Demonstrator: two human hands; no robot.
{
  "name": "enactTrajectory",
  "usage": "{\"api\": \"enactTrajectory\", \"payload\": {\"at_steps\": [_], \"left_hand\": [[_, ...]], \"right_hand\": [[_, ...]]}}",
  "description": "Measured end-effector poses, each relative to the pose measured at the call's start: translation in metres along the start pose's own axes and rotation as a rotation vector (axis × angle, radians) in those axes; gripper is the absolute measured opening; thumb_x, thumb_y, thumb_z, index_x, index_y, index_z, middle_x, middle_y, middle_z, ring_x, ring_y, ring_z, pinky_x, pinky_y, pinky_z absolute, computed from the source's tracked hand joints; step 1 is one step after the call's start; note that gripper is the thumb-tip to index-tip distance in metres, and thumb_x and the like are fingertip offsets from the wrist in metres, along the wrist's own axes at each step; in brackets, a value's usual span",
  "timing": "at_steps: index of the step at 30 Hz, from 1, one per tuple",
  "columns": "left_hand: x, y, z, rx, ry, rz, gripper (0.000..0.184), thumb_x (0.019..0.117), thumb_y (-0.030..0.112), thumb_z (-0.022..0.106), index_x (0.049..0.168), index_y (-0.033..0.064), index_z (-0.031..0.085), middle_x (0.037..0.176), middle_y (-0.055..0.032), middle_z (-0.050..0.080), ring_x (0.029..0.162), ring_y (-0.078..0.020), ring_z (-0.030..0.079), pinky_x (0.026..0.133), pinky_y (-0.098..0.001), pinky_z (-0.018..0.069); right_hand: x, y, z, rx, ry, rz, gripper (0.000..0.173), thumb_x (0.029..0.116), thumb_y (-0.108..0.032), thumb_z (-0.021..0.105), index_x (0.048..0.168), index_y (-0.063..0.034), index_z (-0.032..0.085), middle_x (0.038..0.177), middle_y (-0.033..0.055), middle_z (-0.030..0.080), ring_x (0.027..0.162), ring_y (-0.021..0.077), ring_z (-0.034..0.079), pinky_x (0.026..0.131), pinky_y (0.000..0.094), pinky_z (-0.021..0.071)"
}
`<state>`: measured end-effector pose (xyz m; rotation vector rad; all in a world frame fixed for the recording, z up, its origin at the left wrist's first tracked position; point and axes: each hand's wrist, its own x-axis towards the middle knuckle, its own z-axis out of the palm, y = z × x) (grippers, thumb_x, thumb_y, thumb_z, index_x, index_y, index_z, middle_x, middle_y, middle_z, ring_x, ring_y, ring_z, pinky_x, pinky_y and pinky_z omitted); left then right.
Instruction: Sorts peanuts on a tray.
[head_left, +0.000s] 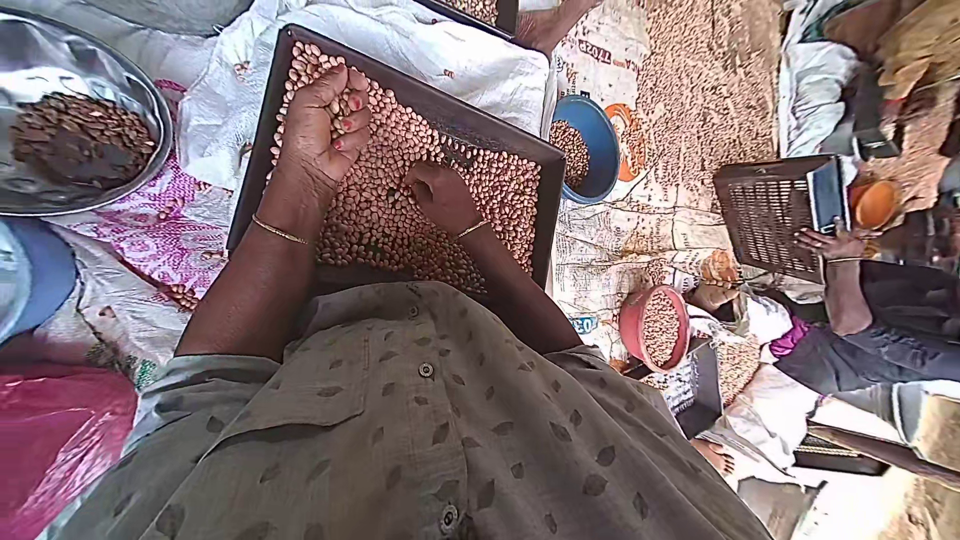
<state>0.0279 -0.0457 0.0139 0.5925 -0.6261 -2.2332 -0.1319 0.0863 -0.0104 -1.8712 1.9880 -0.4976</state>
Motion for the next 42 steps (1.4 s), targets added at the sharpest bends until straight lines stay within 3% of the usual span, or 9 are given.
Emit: {"api": "enactTrajectory", "payload": {"at_steps": [8,16,20,27,33,35,38,40,42], "left_hand": [[-0.002,0.002,0.001,0.011,-0.005,0.004,0.039,0.1122,0.022,0.026,0.092,0.0127,0.058,0.067,0.0059,0.050,0.045,-0.0002,0.038,0.039,-0.0116,0.0290],[-0.003,0.003,0.000,0.025,-0.020,0.007,0.040,0.1121,0.022,0.025,0.091,0.0130,0.058,0.066,0.0057,0.050,0.044,-0.0005,0.038,0.038,-0.0120,0.0286],[-0.003,0.002,0.001,0.048,-0.015,0.009,0.039,0.1118,0.022,0.026,0.091,0.0132,0.058,0.066,0.0060,0.051,0.044,-0.0003,0.038,0.038,-0.0120,0.0286],[-0.002,-0.001,0.002,0.057,0.004,-0.028,0.037,0.1115,0.022,0.028,0.092,0.0131,0.059,0.064,0.0066,0.049,0.043,0.0004,0.037,0.038,-0.0117,0.0280],[-0.002,-0.003,0.002,0.163,-0.003,-0.086,0.039,0.1116,0.027,0.030,0.092,0.0133,0.061,0.067,0.0064,0.052,0.044,-0.0002,0.038,0.039,-0.0132,0.0274],[-0.003,-0.005,0.003,0.315,-0.033,-0.156,0.048,0.1124,0.040,0.027,0.093,0.0145,0.063,0.073,0.0046,0.060,0.045,-0.0013,0.040,0.040,-0.0149,0.0279],[-0.006,-0.009,0.010,0.480,-0.065,-0.307,0.062,0.1091,0.057,0.024,0.095,0.0141,0.067,0.075,0.0013,0.065,0.047,-0.0042,0.044,0.040,-0.0167,0.0295],[-0.008,-0.010,0.013,0.479,-0.081,-0.380,0.060,0.1091,0.056,0.024,0.095,0.0142,0.064,0.077,0.0000,0.066,0.048,-0.0045,0.045,0.040,-0.0165,0.0303],[-0.007,-0.010,0.013,0.400,-0.085,-0.380,0.052,0.1114,0.045,0.029,0.093,0.0122,0.065,0.074,0.0011,0.062,0.047,-0.0034,0.043,0.040,-0.0159,0.0299]], "right_hand": [[-0.008,-0.022,0.016,-0.196,0.051,0.093,0.024,0.0978,-0.009,0.060,0.118,-0.0020,0.071,0.124,0.0215,0.067,0.104,0.0366,0.071,0.081,0.0502,0.0594],[-0.008,-0.014,0.024,-0.175,0.135,0.027,0.023,0.0961,-0.005,0.061,0.116,-0.0015,0.073,0.118,0.0203,0.070,0.101,0.0352,0.072,0.080,0.0491,0.0600],[-0.008,-0.014,0.028,-0.248,0.160,-0.032,0.017,0.0968,-0.005,0.061,0.105,-0.0010,0.076,0.107,0.0190,0.071,0.097,0.0343,0.072,0.076,0.0477,0.0602],[-0.003,-0.018,0.028,-0.346,0.095,0.001,0.021,0.0954,-0.013,0.058,0.102,0.0014,0.072,0.118,0.0204,0.070,0.093,0.0342,0.073,0.070,0.0478,0.0594],[-0.002,0.003,0.019,-0.089,0.211,-0.049,0.016,0.0930,-0.011,0.062,0.092,0.0022,0.071,0.100,0.0187,0.071,0.086,0.0314,0.072,0.072,0.0475,0.0584],[0.003,0.008,0.005,0.096,0.400,-0.018,0.016,0.0933,-0.008,0.063,0.096,0.0052,0.072,0.093,0.0189,0.072,0.082,0.0273,0.071,0.075,0.0427,0.0585],[0.004,-0.012,-0.024,0.454,0.483,-0.062,0.019,0.0996,-0.004,0.059,0.111,0.0094,0.066,0.093,0.0147,0.071,0.071,0.0165,0.070,0.065,0.0328,0.0627],[-0.001,-0.027,-0.031,0.610,0.435,-0.089,0.027,0.1021,-0.003,0.056,0.124,0.0122,0.059,0.100,0.0155,0.071,0.077,0.0181,0.073,0.070,0.0348,0.0650],[-0.006,-0.024,-0.024,0.578,0.426,-0.058,0.018,0.1027,-0.005,0.056,0.112,0.0089,0.063,0.091,0.0133,0.071,0.072,0.0172,0.072,0.067,0.0347,0.0647]]}}
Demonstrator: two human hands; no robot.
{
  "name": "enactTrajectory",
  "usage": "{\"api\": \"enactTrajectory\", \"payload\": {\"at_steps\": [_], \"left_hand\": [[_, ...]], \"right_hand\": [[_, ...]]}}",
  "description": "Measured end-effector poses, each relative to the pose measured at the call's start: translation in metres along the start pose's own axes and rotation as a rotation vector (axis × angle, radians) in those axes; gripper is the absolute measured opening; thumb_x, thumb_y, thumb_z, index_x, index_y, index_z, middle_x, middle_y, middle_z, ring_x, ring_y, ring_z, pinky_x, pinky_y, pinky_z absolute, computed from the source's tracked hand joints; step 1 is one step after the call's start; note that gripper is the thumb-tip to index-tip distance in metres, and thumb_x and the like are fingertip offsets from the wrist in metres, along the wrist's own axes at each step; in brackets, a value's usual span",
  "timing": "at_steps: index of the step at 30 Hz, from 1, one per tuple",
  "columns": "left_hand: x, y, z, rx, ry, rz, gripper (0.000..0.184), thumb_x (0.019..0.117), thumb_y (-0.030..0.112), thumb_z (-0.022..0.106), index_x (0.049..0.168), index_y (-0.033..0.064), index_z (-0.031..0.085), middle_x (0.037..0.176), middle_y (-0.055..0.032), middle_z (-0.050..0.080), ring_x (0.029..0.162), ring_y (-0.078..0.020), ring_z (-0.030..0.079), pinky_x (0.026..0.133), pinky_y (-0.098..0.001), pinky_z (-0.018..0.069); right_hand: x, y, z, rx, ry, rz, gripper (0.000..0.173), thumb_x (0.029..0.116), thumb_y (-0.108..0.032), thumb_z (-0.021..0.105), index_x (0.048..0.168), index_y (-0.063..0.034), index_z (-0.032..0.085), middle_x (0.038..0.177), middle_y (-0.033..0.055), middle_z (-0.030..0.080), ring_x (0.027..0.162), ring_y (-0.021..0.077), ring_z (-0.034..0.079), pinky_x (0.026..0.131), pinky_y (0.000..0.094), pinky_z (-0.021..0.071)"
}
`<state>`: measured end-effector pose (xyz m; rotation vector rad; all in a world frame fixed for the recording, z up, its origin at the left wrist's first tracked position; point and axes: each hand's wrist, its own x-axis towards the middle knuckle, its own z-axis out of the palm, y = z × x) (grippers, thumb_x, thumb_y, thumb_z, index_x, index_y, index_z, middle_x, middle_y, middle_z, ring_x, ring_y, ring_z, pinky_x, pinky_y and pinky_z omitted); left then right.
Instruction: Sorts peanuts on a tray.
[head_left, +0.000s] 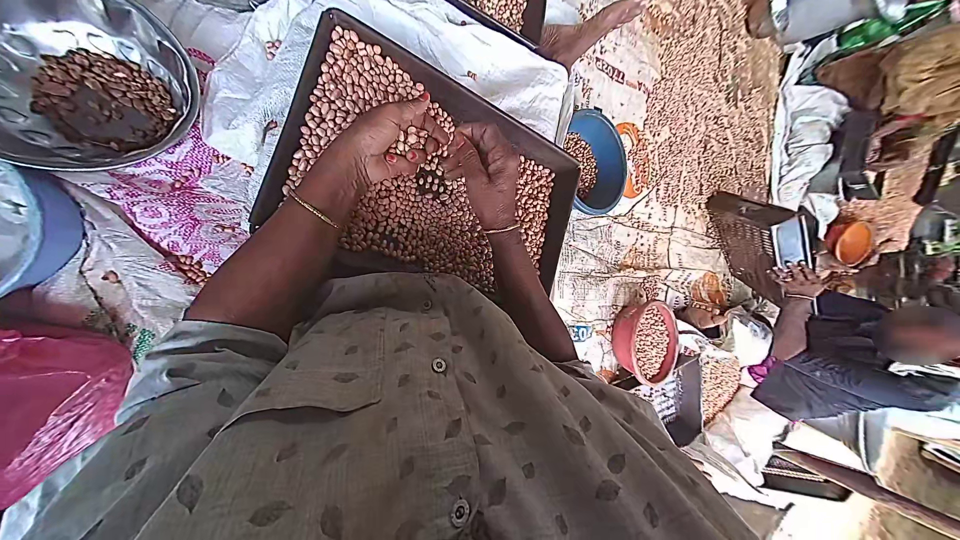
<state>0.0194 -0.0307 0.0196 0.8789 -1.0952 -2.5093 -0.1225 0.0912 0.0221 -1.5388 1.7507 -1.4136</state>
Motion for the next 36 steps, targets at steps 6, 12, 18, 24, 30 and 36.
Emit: {"api": "enactTrajectory", "payload": {"at_steps": [6,12,18,24,30,36], "left_hand": [[0.000,0.006,-0.014,-0.271,0.108,0.216,0.033,0.1108,0.021,0.035,0.092,0.0121,0.060,0.066,0.0062,0.052,0.043,0.0008,0.037,0.038,-0.0118,0.0270],[0.001,0.008,-0.017,-0.354,0.123,0.286,0.034,0.1114,0.024,0.032,0.092,0.0126,0.058,0.067,0.0053,0.050,0.043,-0.0006,0.036,0.037,-0.0130,0.0260],[0.003,0.008,-0.018,-0.346,0.105,0.304,0.035,0.1115,0.022,0.032,0.091,0.0116,0.059,0.069,0.0040,0.052,0.044,-0.0010,0.037,0.037,-0.0130,0.0268],[0.002,0.009,-0.017,-0.371,0.115,0.312,0.035,0.1116,0.023,0.033,0.091,0.0110,0.059,0.067,0.0039,0.051,0.044,-0.0015,0.037,0.037,-0.0137,0.0266],[0.003,0.009,-0.017,-0.376,0.102,0.315,0.034,0.1112,0.021,0.033,0.090,0.0112,0.058,0.067,0.0043,0.050,0.043,-0.0010,0.036,0.037,-0.0131,0.0268],[0.002,0.008,-0.016,-0.342,0.108,0.325,0.040,0.1121,0.023,0.028,0.091,0.0122,0.059,0.067,0.0051,0.051,0.044,-0.0010,0.038,0.039,-0.0126,0.0279]], "right_hand": [[-0.040,0.032,0.020,-0.562,-0.413,-0.083,0.014,0.0948,-0.004,0.064,0.099,-0.0010,0.076,0.105,0.0180,0.070,0.096,0.0312,0.070,0.082,0.0462,0.0594],[-0.037,0.026,0.027,-0.726,-0.522,-0.107,0.017,0.0974,-0.009,0.061,0.103,-0.0021,0.076,0.117,0.0200,0.069,0.109,0.0357,0.068,0.084,0.0470,0.0591],[-0.038,0.027,0.029,-0.705,-0.479,-0.061,0.019,0.0991,-0.013,0.059,0.099,-0.0038,0.076,0.110,0.0162,0.070,0.096,0.0314,0.071,0.076,0.0481,0.0588],[-0.041,0.022,0.031,-0.425,-0.309,-0.136,0.013,0.0911,0.000,0.062,0.098,-0.0012,0.074,0.101,0.0156,0.070,0.085,0.0258,0.070,0.070,0.0407,0.0585],[-0.054,0.022,0.057,-0.354,-0.723,-0.394,0.014,0.0968,-0.007,0.063,0.095,0.0014,0.074,0.096,0.0189,0.071,0.091,0.0338,0.072,0.073,0.0462,0.0591],[-0.058,0.011,0.061,-0.525,-0.804,-0.494,0.016,0.0995,-0.004,0.060,0.102,0.0008,0.075,0.104,0.0206,0.072,0.098,0.0390,0.072,0.069,0.0468,0.0597]]}}
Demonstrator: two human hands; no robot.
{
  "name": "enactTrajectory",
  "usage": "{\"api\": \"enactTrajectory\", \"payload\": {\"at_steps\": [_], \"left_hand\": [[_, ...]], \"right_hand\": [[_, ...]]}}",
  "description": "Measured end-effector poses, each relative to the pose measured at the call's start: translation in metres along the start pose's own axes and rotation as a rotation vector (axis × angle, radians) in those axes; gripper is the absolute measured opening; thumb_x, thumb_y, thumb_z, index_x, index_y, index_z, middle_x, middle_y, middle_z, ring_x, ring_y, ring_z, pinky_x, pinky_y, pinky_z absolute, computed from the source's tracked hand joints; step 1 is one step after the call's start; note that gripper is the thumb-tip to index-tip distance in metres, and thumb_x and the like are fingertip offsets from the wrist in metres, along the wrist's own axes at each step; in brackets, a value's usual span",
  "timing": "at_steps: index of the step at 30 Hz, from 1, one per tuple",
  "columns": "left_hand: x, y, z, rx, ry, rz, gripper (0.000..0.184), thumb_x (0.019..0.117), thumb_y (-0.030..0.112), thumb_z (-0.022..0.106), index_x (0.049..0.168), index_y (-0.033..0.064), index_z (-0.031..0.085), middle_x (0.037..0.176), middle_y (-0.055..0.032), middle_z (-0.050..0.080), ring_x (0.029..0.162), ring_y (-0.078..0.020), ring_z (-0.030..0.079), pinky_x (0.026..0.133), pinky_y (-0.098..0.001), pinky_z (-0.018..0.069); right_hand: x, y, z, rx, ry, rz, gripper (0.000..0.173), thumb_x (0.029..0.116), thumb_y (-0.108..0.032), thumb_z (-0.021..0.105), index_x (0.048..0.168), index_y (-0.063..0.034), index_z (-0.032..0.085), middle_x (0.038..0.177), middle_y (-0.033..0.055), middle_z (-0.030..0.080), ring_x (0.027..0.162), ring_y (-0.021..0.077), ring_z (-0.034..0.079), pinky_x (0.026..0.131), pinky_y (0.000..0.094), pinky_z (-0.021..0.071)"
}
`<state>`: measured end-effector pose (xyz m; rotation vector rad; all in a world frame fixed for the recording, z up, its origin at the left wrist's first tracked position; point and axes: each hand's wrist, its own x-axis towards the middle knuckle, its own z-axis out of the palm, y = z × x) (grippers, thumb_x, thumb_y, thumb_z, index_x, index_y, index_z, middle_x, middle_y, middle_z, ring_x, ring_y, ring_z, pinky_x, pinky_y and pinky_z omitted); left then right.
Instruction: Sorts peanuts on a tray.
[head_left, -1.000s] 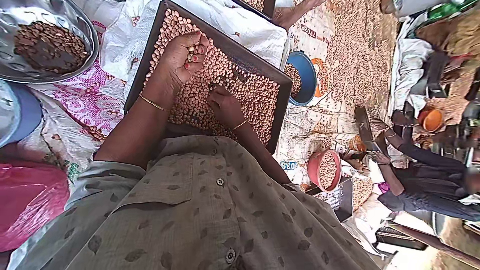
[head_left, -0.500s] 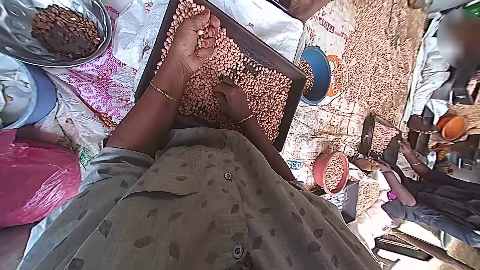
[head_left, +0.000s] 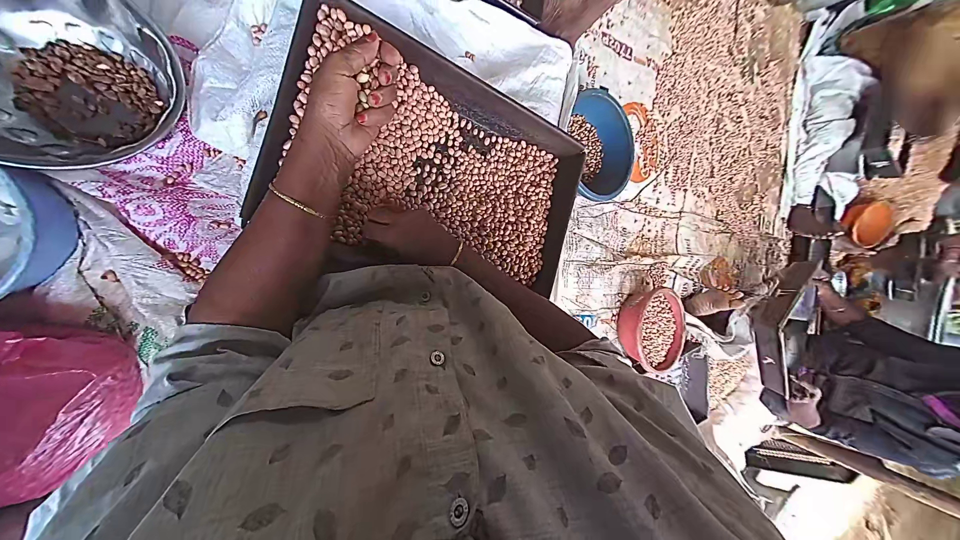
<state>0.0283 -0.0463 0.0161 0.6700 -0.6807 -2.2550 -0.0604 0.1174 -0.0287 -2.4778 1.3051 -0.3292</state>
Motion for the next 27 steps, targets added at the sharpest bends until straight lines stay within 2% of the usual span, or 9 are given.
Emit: {"api": "enactTrajectory", "payload": {"at_steps": [5,12,14,16,18,20,22,24,27], "left_hand": [[-0.003,0.000,0.002,0.015,0.033,0.011,0.040,0.1124,0.024,0.027,0.092,0.0136,0.059,0.065,0.0076,0.051,0.044,0.0010,0.038,0.038,-0.0116,0.0280],[-0.002,-0.002,-0.001,0.040,0.013,0.038,0.040,0.1120,0.023,0.025,0.093,0.0153,0.059,0.065,0.0091,0.052,0.044,0.0021,0.037,0.038,-0.0108,0.0269],[0.000,-0.002,-0.003,0.024,0.002,0.045,0.039,0.1121,0.023,0.025,0.095,0.0143,0.059,0.067,0.0079,0.053,0.044,0.0021,0.039,0.038,-0.0104,0.0284],[0.001,-0.003,-0.005,0.021,-0.012,0.047,0.039,0.1119,0.023,0.026,0.096,0.0147,0.059,0.067,0.0080,0.053,0.044,0.0024,0.039,0.039,-0.0100,0.0286],[0.002,-0.004,-0.005,0.026,-0.006,0.045,0.039,0.1119,0.024,0.026,0.096,0.0148,0.060,0.066,0.0084,0.053,0.043,0.0024,0.038,0.038,-0.0101,0.0279],[0.002,-0.005,-0.005,0.043,0.005,0.041,0.038,0.1119,0.023,0.026,0.095,0.0150,0.060,0.065,0.0088,0.051,0.043,0.0022,0.037,0.038,-0.0103,0.0270],[0.001,-0.004,-0.003,0.048,0.004,0.043,0.039,0.1119,0.023,0.026,0.094,0.0151,0.060,0.064,0.0091,0.050,0.043,0.0023,0.037,0.038,-0.0103,0.0267],[0.001,-0.003,-0.002,0.047,0.004,0.046,0.039,0.1117,0.023,0.025,0.094,0.0155,0.060,0.065,0.0092,0.050,0.043,0.0019,0.037,0.038,-0.0108,0.0268],[0.000,-0.003,-0.002,0.035,0.010,0.059,0.039,0.1119,0.023,0.025,0.095,0.0149,0.060,0.067,0.0085,0.052,0.044,0.0017,0.038,0.038,-0.0107,0.0276]], "right_hand": [[-0.001,-0.001,0.002,-0.017,0.033,0.008,0.016,0.0966,-0.001,0.060,0.100,0.0006,0.076,0.101,0.0179,0.072,0.094,0.0351,0.072,0.067,0.0438,0.0586],[0.001,0.000,-0.015,0.139,-0.032,0.301,0.019,0.0924,-0.012,0.064,0.103,0.0036,0.070,0.096,0.0196,0.069,0.087,0.0348,0.070,0.071,0.0509,0.0544],[-0.008,0.009,-0.023,0.253,0.191,0.377,0.015,0.0863,-0.008,0.071,0.095,0.0046,0.071,0.090,0.0175,0.071,0.081,0.0306,0.071,0.072,0.0494,0.0573],[-0.023,0.027,-0.037,0.414,0.621,0.421,0.007,0.0830,0.003,0.067,0.088,0.0072,0.068,0.078,0.0145,0.068,0.066,0.0202,0.066,0.061,0.0376,0.0570],[-0.045,0.048,-0.066,0.632,1.054,0.540,0.011,0.0919,0.004,0.055,0.096,0.0089,0.063,0.079,0.0098,0.066,0.064,0.0124,0.063,0.059,0.0305,0.0568],[-0.071,0.069,-0.105,0.864,1.422,0.683,0.018,0.1060,-0.008,0.044,0.111,0.0044,0.057,0.088,0.0087,0.069,0.069,0.0155,0.069,0.066,0.0335,0.0619],[-0.097,0.087,-0.131,1.010,1.562,0.781,0.022,0.1118,-0.018,0.039,0.120,0.0000,0.048,0.096,0.0122,0.070,0.076,0.0208,0.073,0.073,0.0359,0.0637],[-0.119,0.099,-0.131,0.857,1.413,0.859,0.019,0.1098,-0.011,0.043,0.113,0.0045,0.053,0.091,0.0142,0.072,0.073,0.0216,0.074,0.070,0.0355,0.0647],[-0.137,0.109,-0.113,0.352,0.816,1.019,0.018,0.1007,-0.002,0.055,0.109,0.0078,0.068,0.097,0.0160,0.072,0.079,0.0204,0.074,0.077,0.0354,0.0641]]}}
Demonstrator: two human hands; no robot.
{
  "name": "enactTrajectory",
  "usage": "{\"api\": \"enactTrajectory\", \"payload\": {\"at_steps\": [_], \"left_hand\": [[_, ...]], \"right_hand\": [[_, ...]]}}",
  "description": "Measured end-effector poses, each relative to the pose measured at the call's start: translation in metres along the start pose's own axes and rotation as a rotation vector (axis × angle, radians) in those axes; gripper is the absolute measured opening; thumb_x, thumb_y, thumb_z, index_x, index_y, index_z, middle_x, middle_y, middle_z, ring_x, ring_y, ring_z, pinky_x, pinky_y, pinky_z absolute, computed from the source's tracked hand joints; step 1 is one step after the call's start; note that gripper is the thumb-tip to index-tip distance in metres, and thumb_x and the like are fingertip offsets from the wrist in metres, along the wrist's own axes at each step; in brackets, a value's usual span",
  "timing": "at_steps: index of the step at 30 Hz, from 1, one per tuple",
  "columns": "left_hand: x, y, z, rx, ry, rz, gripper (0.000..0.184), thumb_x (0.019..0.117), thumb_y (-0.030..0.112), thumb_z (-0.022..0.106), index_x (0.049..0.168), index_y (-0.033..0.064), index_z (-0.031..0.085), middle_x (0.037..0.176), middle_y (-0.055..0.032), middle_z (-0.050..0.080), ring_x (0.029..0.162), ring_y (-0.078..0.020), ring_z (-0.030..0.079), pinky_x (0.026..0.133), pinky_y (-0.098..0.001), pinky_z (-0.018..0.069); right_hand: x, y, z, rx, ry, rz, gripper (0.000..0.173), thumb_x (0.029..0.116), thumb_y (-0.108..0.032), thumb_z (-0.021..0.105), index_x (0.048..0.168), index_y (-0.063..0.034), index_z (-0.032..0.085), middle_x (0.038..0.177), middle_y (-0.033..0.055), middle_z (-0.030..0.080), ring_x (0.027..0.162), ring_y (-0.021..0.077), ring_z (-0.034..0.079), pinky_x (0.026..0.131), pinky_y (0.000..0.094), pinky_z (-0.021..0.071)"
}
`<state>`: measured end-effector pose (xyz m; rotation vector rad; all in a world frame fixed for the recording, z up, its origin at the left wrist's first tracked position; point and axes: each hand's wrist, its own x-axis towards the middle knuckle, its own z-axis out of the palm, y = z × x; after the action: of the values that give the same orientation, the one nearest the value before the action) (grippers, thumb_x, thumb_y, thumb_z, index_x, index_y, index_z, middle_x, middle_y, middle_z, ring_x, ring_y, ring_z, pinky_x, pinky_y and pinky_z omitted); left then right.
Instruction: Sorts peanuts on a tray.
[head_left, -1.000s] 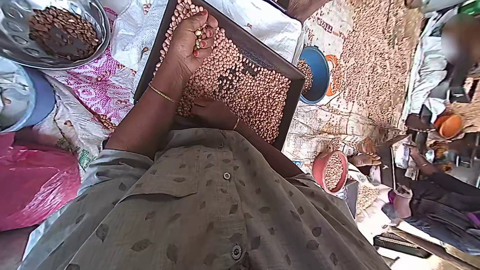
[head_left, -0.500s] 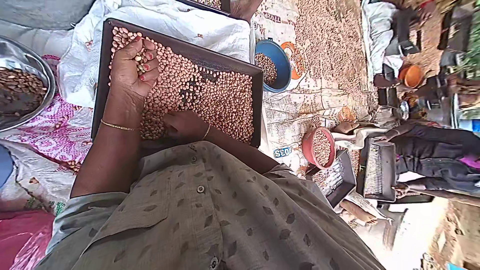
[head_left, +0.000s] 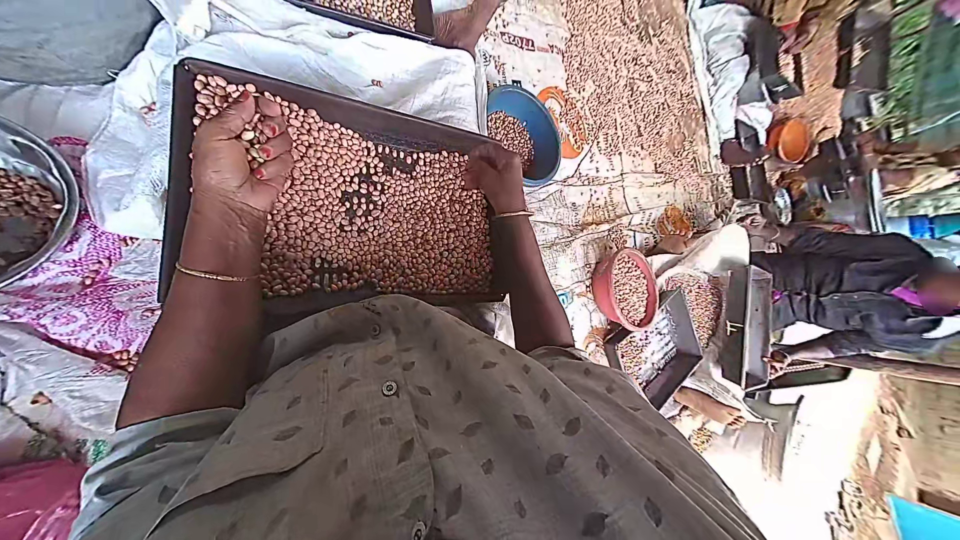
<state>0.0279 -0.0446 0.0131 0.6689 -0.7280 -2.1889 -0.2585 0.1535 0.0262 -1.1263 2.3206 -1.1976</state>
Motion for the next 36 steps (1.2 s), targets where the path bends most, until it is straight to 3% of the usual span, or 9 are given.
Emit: {"api": "enactTrajectory", "payload": {"at_steps": [3,12,15,20,24,26,29,31,36], "left_hand": [[0.000,-0.001,0.000,0.011,0.013,-0.003,0.038,0.1119,0.023,0.026,0.096,0.0151,0.060,0.066,0.0086,0.052,0.044,0.0019,0.038,0.039,-0.0107,0.0281],[0.001,-0.001,0.001,0.023,0.014,-0.002,0.039,0.1117,0.023,0.025,0.094,0.0162,0.059,0.066,0.0086,0.051,0.044,0.0012,0.038,0.039,-0.0113,0.0273],[0.000,0.000,0.000,0.025,0.005,0.001,0.039,0.1119,0.023,0.025,0.095,0.0159,0.059,0.067,0.0086,0.051,0.044,0.0011,0.038,0.039,-0.0113,0.0275],[-0.005,-0.010,0.008,0.280,-0.138,-0.185,0.053,0.1127,0.040,0.020,0.098,0.0157,0.066,0.077,0.0066,0.061,0.047,0.0006,0.041,0.040,-0.0122,0.0296],[-0.010,-0.032,0.017,0.451,-0.431,-0.415,0.067,0.1103,0.052,0.013,0.107,0.0137,0.068,0.084,0.0036,0.065,0.050,0.0012,0.045,0.041,-0.0114,0.0325],[-0.011,-0.041,0.018,0.481,-0.507,-0.471,0.062,0.1111,0.049,0.018,0.104,0.0128,0.067,0.082,0.0028,0.064,0.048,0.0020,0.042,0.039,-0.0108,0.0300],[-0.010,-0.046,0.016,0.507,-0.517,-0.462,0.045,0.1114,0.033,0.029,0.094,0.0131,0.066,0.076,0.0043,0.060,0.046,0.0028,0.040,0.039,-0.0101,0.0297],[-0.009,-0.044,0.016,0.486,-0.484,-0.450,0.036,0.1100,0.026,0.035,0.087,0.0168,0.061,0.071,0.0076,0.054,0.046,0.0036,0.037,0.039,-0.0098,0.0285],[-0.006,-0.034,0.017,0.388,-0.347,-0.362,0.036,0.1103,0.024,0.034,0.085,0.0182,0.058,0.068,0.0091,0.049,0.043,0.0037,0.033,0.037,-0.0095,0.0263]], "right_hand": [[-0.007,0.007,0.012,-0.566,-0.105,-0.074,0.022,0.0946,-0.004,0.062,0.112,0.0001,0.075,0.116,0.0224,0.069,0.110,0.0354,0.067,0.100,0.0493,0.0526],[-0.006,0.010,0.024,-0.714,-0.088,-0.034,0.022,0.0991,-0.006,0.054,0.111,0.0043,0.070,0.121,0.0233,0.065,0.110,0.0384,0.067,0.093,0.0518,0.0554],[-0.008,0.010,0.019,-0.499,0.022,-0.105,0.019,0.0989,-0.005,0.057,0.105,0.0055,0.071,0.115,0.0226,0.069,0.105,0.0344,0.069,0.094,0.0478,0.0550],[-0.027,-0.018,0.013,0.108,0.019,-0.189,0.015,0.1011,-0.005,0.057,0.105,0.0069,0.066,0.083,0.0123,0.070,0.065,0.0158,0.070,0.063,0.0334,0.0632],[-0.046,-0.059,0.021,0.403,-0.247,-0.334,0.028,0.0992,0.005,0.057,0.125,0.0149,0.060,0.108,0.0184,0.071,0.086,0.0200,0.075,0.081,0.0353,0.0650],[-0.042,-0.051,0.021,0.294,-0.232,-0.345,0.026,0.0996,0.004,0.056,0.123,0.0140,0.062,0.109,0.0198,0.071,0.089,0.0211,0.075,0.082,0.0357,0.0649],[-0.036,-0.019,0.015,-0.240,-0.156,-0.323,0.018,0.0951,0.000,0.060,0.104,0.0025,0.075,0.102,0.0178,0.074,0.088,0.0253,0.073,0.081,0.0405,0.0594],[-0.040,-0.008,0.014,-0.496,-0.247,-0.225,0.020,0.0941,-0.001,0.060,0.107,-0.0006,0.076,0.110,0.0207,0.071,0.103,0.0346,0.069,0.092,0.0510,0.0556],[-0.049,0.000,0.019,-0.586,-0.281,-0.176,0.021,0.0929,-0.002,0.064,0.110,-0.0004,0.075,0.120,0.0230,0.067,0.119,0.0366,0.064,0.101,0.0504,0.0527]]}}
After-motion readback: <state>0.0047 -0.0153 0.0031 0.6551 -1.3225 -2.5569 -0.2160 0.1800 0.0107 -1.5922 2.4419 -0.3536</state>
